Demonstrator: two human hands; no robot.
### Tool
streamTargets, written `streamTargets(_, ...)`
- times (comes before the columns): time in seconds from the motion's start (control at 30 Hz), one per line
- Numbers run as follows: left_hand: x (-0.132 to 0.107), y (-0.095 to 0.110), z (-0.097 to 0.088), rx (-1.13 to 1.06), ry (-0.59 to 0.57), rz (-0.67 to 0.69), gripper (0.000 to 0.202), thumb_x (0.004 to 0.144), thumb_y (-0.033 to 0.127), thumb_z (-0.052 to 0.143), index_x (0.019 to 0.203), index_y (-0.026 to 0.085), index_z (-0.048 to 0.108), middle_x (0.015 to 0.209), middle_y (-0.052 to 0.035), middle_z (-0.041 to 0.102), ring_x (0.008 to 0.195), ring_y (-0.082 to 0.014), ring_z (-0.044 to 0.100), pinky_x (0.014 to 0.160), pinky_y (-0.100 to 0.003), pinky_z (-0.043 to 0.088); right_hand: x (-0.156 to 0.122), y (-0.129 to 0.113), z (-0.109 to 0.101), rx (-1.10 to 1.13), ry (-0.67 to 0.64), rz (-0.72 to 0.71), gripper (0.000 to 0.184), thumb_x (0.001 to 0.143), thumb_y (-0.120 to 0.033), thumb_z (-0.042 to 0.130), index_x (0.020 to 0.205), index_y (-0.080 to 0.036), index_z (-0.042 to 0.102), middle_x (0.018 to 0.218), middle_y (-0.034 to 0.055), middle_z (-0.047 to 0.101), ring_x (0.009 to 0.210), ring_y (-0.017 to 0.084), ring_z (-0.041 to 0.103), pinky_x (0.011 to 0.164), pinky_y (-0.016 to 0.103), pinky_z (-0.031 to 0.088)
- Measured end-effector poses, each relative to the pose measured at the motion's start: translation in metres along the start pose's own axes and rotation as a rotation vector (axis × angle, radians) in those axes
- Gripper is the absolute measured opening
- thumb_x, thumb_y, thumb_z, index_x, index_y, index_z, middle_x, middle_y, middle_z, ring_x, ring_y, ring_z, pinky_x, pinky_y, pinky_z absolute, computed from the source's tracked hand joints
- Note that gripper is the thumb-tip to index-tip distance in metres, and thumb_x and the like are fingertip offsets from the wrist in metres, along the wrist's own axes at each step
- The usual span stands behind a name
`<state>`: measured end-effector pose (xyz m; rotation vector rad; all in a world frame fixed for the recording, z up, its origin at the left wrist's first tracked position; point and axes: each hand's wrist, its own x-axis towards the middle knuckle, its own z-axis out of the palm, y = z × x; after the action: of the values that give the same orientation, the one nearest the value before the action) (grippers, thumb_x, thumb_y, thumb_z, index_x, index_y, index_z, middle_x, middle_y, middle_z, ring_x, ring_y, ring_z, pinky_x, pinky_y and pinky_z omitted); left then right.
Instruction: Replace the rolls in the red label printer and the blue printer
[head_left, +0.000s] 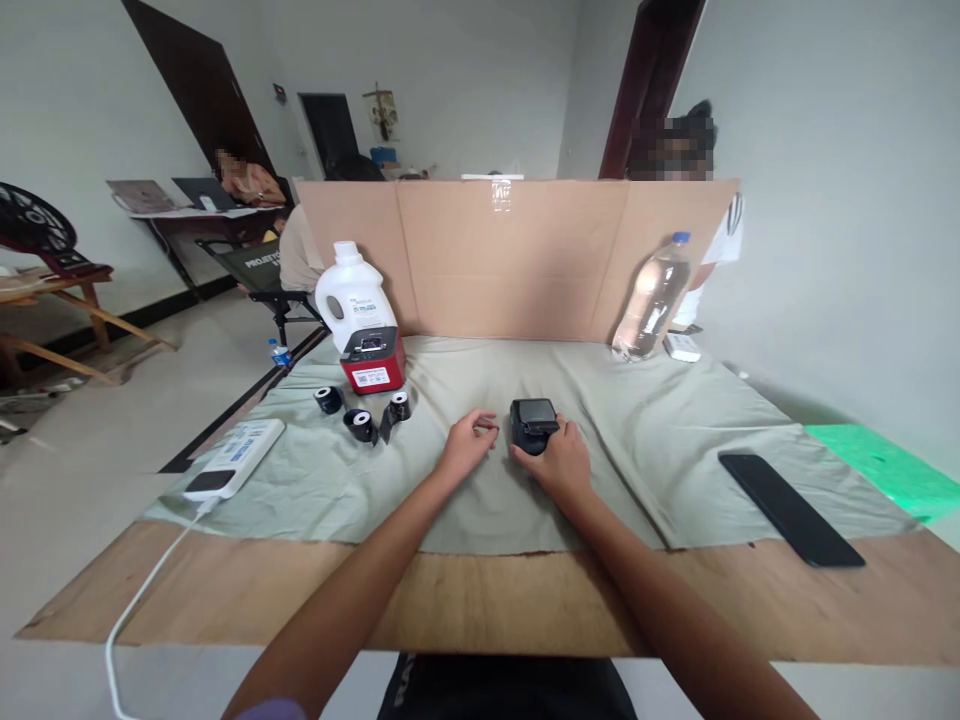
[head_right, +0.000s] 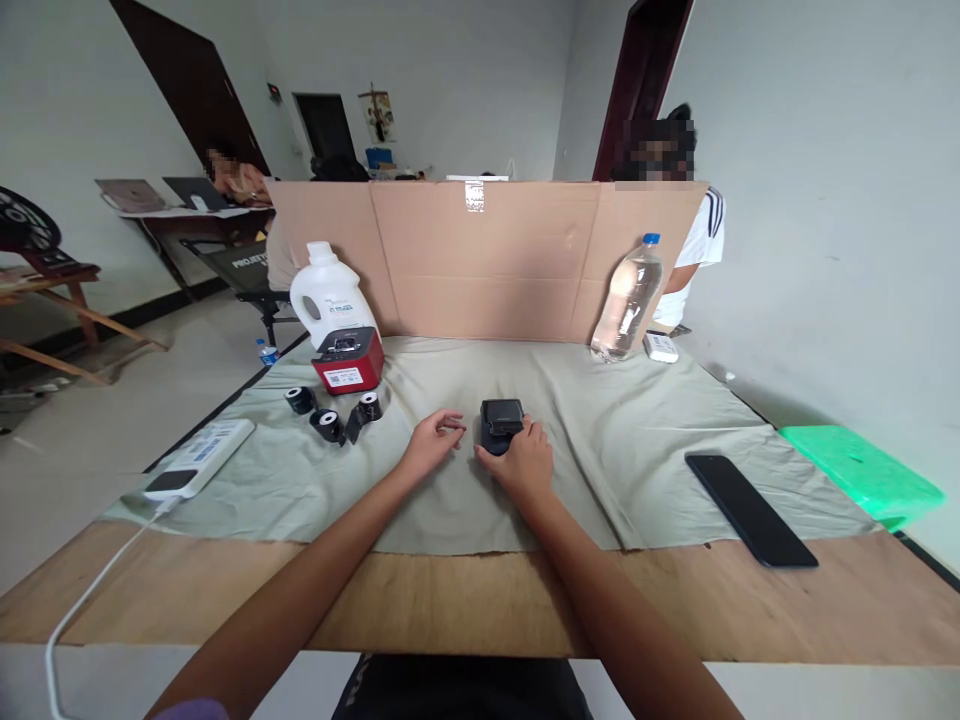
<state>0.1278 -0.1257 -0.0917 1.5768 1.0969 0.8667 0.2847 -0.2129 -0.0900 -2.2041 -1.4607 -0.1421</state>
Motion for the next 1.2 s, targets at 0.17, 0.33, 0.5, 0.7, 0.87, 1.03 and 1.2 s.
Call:
streamTargets(0.17,0.035,0.031,0.009,-0.057,-0.148,-0.324,0.055,0.075,0.014,0.069,0.126,0.018,0.048,0.099,-0.0066,0.070,0.065,-0.0108,0.066,0.048,-0.018,0.039,0.000,0.000,-0.003,0.024,-0.008,0.001,0.089,0.071,-0.064,0.072,0.134,-0.006,0.046,0.113,0.0194,0.060,0.107,0.036,0.060,0.088,0.039,0.044)
streamTargets(0.33,0.054,0.037,0.016,-0.055,-0.246,-0.408,0.057,0.074,0.007,0.069,0.127,0.012,0.047,0.071,0.0000,0.064,0.061,-0.0103,0.063,0.048,-0.016,0.037,0.000,0.002,-0.002,0.039,-0.017,-0.011,0.092,0.069,-0.065,0.072,0.134,-0.005,0.046,0.112,0.0191,0.059,0.106,0.036,0.060,0.087,0.040,0.046)
streamTargets(0.5,0.059,0.029,0.012,-0.086,-0.286,-0.424,0.057,0.076,0.008,0.068,0.129,0.014,0.049,0.070,0.0013,0.065,0.063,-0.0094,0.064,0.050,-0.015,0.037,0.002,0.004,-0.001,0.053,-0.042,-0.012,0.092,0.069,-0.065,0.072,0.135,-0.006,0.046,0.113,0.0192,0.058,0.105,0.035,0.060,0.087,0.039,0.046)
streamTargets(0.7,0.057,0.030,0.008,-0.095,-0.302,-0.429,0.053,0.077,0.008,0.065,0.128,0.015,0.052,0.077,-0.0017,0.069,0.069,-0.0105,0.067,0.048,-0.014,0.036,0.003,0.004,0.000,0.073,-0.061,-0.004,0.096,0.069,-0.066,0.072,0.136,-0.003,0.044,0.114,0.0200,0.057,0.106,0.036,0.058,0.088,0.040,0.045)
streamTargets(0.87,0.055,0.031,0.013,-0.044,-0.276,-0.431,0.052,0.075,0.013,0.071,0.124,0.014,0.055,0.075,-0.0021,0.070,0.067,-0.0116,0.067,0.049,-0.015,0.037,0.003,0.004,0.000,0.083,-0.066,-0.006,0.091,0.069,-0.064,0.072,0.133,-0.004,0.047,0.113,0.0202,0.057,0.105,0.035,0.057,0.089,0.041,0.045)
streamTargets(1.03,0.054,0.028,0.014,-0.033,-0.267,-0.422,0.053,0.075,0.013,0.071,0.126,0.015,0.055,0.081,-0.0041,0.071,0.069,-0.0120,0.067,0.051,-0.016,0.039,0.003,0.004,-0.001,0.083,-0.060,-0.010,0.085,0.070,-0.064,0.071,0.130,-0.006,0.050,0.115,0.0200,0.056,0.107,0.035,0.057,0.089,0.041,0.045)
streamTargets(1.2,0.055,0.028,0.010,-0.038,-0.300,-0.410,0.054,0.076,0.013,0.069,0.128,0.015,0.057,0.085,-0.0045,0.072,0.066,-0.0099,0.065,0.049,-0.015,0.036,0.002,0.004,0.000,0.081,-0.044,-0.005,0.090,0.070,-0.065,0.070,0.132,-0.005,0.047,0.112,0.0191,0.057,0.103,0.035,0.058,0.087,0.041,0.046)
